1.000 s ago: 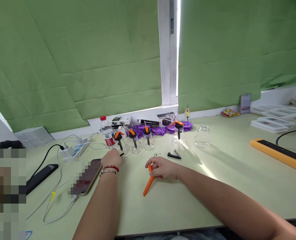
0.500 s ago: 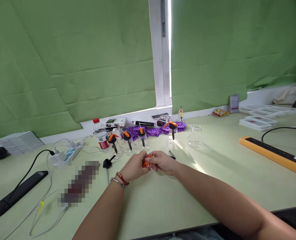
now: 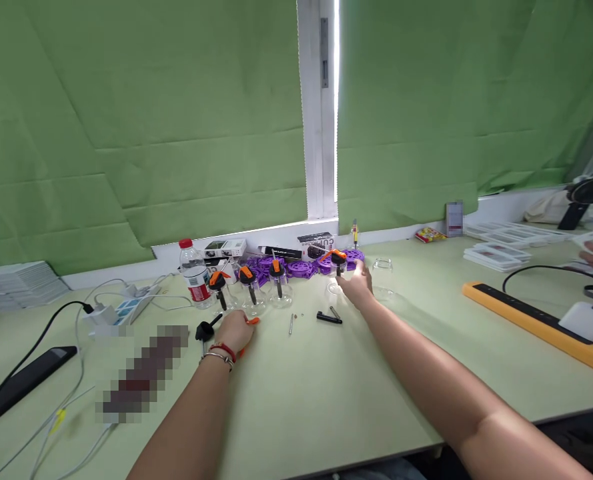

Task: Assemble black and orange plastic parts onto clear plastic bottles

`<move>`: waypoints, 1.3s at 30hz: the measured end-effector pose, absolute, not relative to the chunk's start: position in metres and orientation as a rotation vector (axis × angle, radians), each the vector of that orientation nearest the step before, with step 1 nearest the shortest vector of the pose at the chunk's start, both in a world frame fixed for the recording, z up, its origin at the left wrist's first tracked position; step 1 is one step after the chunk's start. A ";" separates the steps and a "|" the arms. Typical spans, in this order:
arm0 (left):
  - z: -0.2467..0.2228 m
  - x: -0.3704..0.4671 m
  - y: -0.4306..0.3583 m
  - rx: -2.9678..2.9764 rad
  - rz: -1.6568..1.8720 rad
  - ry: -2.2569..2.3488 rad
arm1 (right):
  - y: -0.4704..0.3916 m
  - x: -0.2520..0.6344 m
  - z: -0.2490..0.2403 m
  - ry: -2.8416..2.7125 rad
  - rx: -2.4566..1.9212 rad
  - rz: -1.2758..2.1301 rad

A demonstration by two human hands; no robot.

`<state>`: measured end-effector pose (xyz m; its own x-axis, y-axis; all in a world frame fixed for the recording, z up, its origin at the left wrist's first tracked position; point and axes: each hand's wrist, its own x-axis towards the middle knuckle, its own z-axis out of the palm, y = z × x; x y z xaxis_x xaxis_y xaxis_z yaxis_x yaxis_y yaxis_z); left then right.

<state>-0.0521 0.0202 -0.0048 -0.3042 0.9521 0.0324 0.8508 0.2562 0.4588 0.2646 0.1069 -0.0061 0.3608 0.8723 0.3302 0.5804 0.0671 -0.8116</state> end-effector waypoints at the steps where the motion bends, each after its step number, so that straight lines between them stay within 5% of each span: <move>1: -0.006 -0.052 0.021 1.694 0.566 2.290 | 0.111 0.265 -0.010 -1.336 -1.676 0.416; 6: -0.005 -0.052 0.022 1.747 0.557 2.334 | 0.124 0.266 -0.024 -1.417 -1.741 0.629; 18: 0.019 -0.031 0.004 1.879 0.448 2.498 | 0.102 0.275 0.002 -1.513 -1.763 0.455; 22: 0.026 -0.022 -0.001 2.040 0.796 2.351 | 0.071 0.271 0.032 -1.641 -1.683 0.258; 27: 0.033 0.018 -0.026 1.949 1.536 1.425 | 0.000 0.232 0.054 -1.963 -1.516 0.028; 32: 0.036 0.051 -0.049 1.631 1.663 1.122 | -0.055 0.183 0.043 -2.249 -1.411 -0.131; 35: 0.043 0.041 -0.050 1.516 1.658 1.190 | -0.057 0.174 0.038 -2.400 -1.265 0.011; 39: 0.052 0.011 -0.041 1.508 1.382 0.725 | -0.024 0.185 0.043 -2.147 -1.208 0.784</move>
